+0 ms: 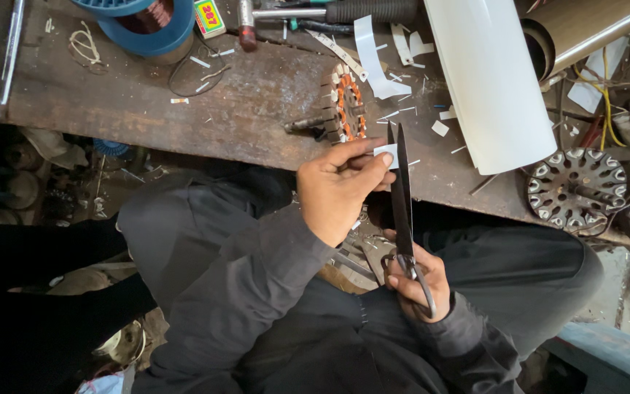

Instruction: The person cuts small rectangular pieces from a white insulating sheet using scissors and inserts them into the slots of a motor stator. They repeat this process for multiple slots, carefully placing the insulation between the copper windings.

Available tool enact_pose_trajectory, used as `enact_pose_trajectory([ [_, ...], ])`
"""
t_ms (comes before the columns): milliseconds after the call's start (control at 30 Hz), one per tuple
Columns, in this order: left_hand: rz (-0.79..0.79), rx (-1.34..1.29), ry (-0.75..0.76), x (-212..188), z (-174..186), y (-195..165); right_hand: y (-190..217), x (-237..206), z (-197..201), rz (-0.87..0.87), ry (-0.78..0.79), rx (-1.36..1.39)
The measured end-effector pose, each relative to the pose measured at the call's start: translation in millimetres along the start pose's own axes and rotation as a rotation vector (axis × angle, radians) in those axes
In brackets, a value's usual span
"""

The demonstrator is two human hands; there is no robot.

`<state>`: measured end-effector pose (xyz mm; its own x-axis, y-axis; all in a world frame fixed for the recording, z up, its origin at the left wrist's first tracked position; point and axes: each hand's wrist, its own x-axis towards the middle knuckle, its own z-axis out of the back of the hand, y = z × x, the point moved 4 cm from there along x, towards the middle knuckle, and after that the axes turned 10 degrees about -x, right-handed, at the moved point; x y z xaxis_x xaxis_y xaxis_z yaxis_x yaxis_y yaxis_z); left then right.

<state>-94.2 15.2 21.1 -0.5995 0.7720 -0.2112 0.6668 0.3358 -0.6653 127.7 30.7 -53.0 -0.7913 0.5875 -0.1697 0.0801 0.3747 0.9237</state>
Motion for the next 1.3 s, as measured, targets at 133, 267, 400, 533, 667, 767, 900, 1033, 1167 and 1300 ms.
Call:
enact_pose_trajectory([
  [133,-0.008,0.012,-0.001,0,-1,1,-2,0,-1,-0.027,-0.026,-0.037],
  [267,0.006,0.039,-0.02,0,0,0,6,3,-10,-0.035,-0.027,-0.013],
  [400,-0.088,0.004,0.054,-2,1,-6,39,20,2,-0.059,-0.192,-0.346],
  [533,-0.185,0.048,0.093,-5,1,-15,91,75,28,0.068,-0.355,-1.121],
  [667,-0.235,0.128,0.101,-8,-2,-22,115,113,11,0.334,-0.337,-1.655],
  [767,-0.166,0.035,0.056,-10,1,-23,128,113,-15,0.462,-0.355,-1.837],
  [900,-0.078,0.238,0.029,-12,5,-18,145,92,-38,0.48,-0.332,-1.265],
  [1033,-0.131,0.269,0.159,-11,-4,-18,146,89,-48,0.396,-0.247,-0.909],
  [1167,-0.402,0.661,0.289,-14,-9,-30,158,91,-51,0.59,-0.213,-1.087],
  [1300,-0.05,0.318,0.227,-12,-3,-7,166,88,-53,0.862,-0.091,-1.272],
])
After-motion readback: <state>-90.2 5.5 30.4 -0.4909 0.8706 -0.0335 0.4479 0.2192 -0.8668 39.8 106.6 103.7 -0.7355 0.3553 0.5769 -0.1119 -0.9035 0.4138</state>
